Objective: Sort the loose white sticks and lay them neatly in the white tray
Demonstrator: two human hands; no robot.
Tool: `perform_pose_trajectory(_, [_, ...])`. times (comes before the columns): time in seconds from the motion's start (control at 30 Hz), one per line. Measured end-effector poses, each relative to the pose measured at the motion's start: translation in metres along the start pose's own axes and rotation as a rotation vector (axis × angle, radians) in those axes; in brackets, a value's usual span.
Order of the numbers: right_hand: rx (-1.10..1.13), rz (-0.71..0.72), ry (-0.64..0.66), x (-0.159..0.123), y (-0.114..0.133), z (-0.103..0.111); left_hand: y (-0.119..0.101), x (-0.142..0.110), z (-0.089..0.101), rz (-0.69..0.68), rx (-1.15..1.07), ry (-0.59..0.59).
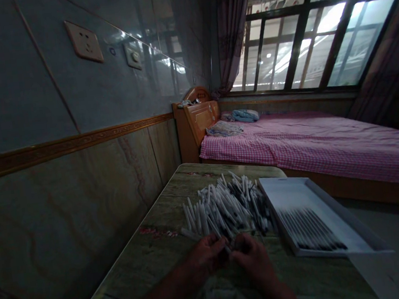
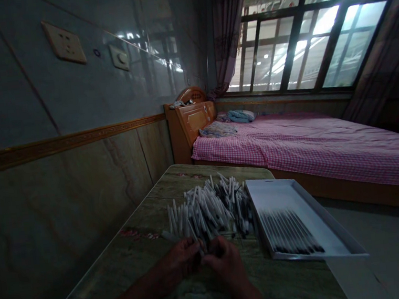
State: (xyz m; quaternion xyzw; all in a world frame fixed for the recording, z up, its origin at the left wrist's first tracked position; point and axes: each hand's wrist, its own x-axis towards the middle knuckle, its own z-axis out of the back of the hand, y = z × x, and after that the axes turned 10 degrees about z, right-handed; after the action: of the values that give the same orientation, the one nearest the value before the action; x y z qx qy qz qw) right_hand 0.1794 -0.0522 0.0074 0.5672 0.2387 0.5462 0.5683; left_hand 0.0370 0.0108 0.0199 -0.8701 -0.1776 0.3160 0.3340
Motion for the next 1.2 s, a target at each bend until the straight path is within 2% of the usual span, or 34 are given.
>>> perform_pose_trajectory(0.07, [0.011,-0.008,-0.023,0.004,-0.002,0.007,0.0,0.005,-0.003,-0.015,-0.098,0.007])
perform_pose_trajectory(0.13, [-0.072,0.008,-0.068,0.008,-0.003,0.02,-0.003,0.01,-0.005,-0.066,-0.194,-0.011])
perform_pose_trajectory(0.23, [-0.385,0.089,-0.111,0.012,-0.006,0.043,-0.01,0.015,-0.001,-0.122,-0.264,-0.038])
perform_pose_trajectory(0.33, [-0.679,0.098,-0.029,0.011,-0.008,0.06,-0.016,0.017,0.01,-0.122,-0.305,-0.036])
perform_pose_trajectory(0.5, [-0.891,0.009,0.092,0.01,-0.014,0.06,-0.016,0.02,0.022,-0.144,-0.381,-0.068])
perform_pose_trajectory(0.63, [-0.96,0.037,0.069,0.011,-0.021,0.057,-0.013,0.023,0.019,-0.14,-0.369,-0.099])
perform_pose_trajectory(0.73, [-0.908,0.078,-0.005,0.01,-0.022,0.055,-0.009,0.024,0.015,-0.131,-0.324,-0.131])
perform_pose_trajectory(0.83, [-0.666,0.12,-0.052,0.006,-0.016,0.047,-0.007,0.024,0.013,-0.122,-0.316,-0.149])
perform_pose_trajectory(0.93, [-0.421,0.063,-0.085,0.002,-0.009,0.03,-0.006,0.022,0.011,-0.137,-0.311,-0.146])
perform_pose_trajectory(1.07, [-0.219,-0.02,-0.137,0.003,-0.004,0.007,-0.005,0.021,0.009,-0.16,-0.29,-0.157])
perform_pose_trajectory(1.2, [-0.074,-0.07,-0.192,0.008,-0.002,-0.001,-0.003,0.022,0.006,-0.17,-0.249,-0.167])
